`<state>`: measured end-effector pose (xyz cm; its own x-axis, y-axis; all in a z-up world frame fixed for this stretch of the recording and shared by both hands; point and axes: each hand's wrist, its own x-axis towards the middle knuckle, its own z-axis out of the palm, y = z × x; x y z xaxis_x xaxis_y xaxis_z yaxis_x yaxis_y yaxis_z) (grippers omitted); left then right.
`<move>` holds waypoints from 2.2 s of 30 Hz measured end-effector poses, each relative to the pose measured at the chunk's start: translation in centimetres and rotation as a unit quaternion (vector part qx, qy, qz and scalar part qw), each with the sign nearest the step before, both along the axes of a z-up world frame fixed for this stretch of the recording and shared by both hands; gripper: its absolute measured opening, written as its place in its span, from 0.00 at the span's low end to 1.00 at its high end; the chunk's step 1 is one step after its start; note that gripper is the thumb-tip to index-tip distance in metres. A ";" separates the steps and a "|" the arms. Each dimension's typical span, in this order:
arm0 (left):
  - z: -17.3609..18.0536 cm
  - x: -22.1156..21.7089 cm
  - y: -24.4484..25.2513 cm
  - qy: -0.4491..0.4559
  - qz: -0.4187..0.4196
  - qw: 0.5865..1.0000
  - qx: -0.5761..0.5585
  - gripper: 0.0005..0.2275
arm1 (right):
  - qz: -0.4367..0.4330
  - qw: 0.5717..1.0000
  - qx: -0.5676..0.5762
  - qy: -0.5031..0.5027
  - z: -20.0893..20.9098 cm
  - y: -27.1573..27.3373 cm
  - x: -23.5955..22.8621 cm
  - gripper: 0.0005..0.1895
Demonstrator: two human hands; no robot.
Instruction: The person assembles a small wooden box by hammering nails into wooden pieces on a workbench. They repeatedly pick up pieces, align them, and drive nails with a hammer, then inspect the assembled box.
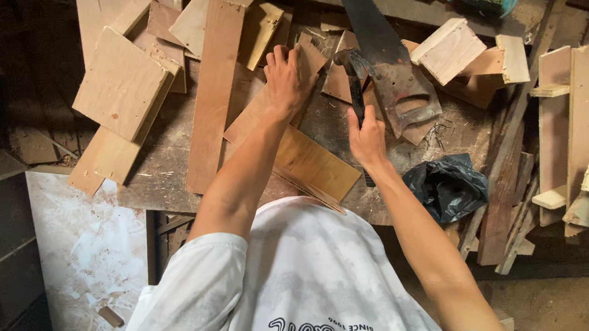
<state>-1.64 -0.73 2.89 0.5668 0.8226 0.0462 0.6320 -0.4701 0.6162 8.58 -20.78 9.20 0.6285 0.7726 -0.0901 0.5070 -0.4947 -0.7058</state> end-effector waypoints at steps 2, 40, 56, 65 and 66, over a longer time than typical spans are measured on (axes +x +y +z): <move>-0.2 0.2 0.3 -0.009 0.004 1.000 -0.002 0.36 | -0.012 1.000 -0.014 0.024 -0.1 -0.1 0.0 0.18; -0.9 -0.4 0.8 0.094 -0.014 0.995 0.029 0.37 | -0.017 0.999 -0.030 0.037 -3.1 1.4 -0.7 0.17; -1.1 -0.5 1.7 0.091 -0.068 0.989 0.098 0.36 | -0.041 0.997 0.046 -0.045 -5.4 1.6 -1.2 0.20; -2.0 0.1 3.5 0.123 -0.133 0.981 0.063 0.31 | 0.023 0.995 0.088 -0.028 -1.6 2.4 -2.0 0.19; -2.4 0.2 3.8 0.126 -0.132 0.982 0.051 0.30 | 0.029 0.993 0.107 -0.050 -1.4 2.9 -2.1 0.19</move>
<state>-1.46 3.10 0.49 0.7630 0.6446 -0.0489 0.6071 -0.6886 0.3966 6.47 -17.93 7.78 0.5801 0.8025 0.1396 0.6024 -0.3074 -0.7366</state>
